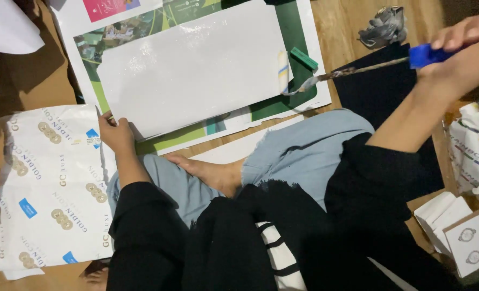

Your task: Applying adhesive to paper sheets using a roller and assembling them into folders.

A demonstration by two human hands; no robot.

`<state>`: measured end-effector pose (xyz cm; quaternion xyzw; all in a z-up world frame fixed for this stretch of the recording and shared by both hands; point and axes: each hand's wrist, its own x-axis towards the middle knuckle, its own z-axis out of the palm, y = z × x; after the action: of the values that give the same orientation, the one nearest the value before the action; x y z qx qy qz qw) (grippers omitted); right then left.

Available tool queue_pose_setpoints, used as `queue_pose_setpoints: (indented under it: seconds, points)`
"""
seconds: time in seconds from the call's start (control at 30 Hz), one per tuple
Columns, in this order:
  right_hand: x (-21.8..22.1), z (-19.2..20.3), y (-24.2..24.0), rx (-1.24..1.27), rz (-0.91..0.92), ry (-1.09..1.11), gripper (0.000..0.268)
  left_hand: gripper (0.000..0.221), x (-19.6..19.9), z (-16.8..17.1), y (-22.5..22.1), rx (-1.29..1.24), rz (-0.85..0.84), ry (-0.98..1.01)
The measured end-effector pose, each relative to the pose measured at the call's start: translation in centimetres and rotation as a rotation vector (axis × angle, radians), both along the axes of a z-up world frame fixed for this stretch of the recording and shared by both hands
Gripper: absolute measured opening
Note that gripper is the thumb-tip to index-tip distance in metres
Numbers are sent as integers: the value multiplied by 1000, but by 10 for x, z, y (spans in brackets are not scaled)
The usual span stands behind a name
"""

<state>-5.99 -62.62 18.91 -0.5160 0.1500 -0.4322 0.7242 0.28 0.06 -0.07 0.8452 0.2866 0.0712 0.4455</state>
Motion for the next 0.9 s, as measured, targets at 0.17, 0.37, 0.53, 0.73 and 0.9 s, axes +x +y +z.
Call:
queue_pose_setpoints:
  seconds: [0.17,0.37,0.53,0.73,0.9]
  points:
    - [7,-61,-120,36,27,-111,20,29,2,-7,0,25,0,-28]
    - [29,-12,-23,-17,-58,-43,27,30,1,-1,-3,5,6,-39]
    - [27,-37,-82,-3,30,-4,32,31,-1,6,-8,-8,18,-4]
    - [57,-41,-24,97,-129,0,31,30,4,-3,-2,-13,3,-45]
    - [92,37,171,677,-189,64,73,31,2,-3,-2,19,-2,-9]
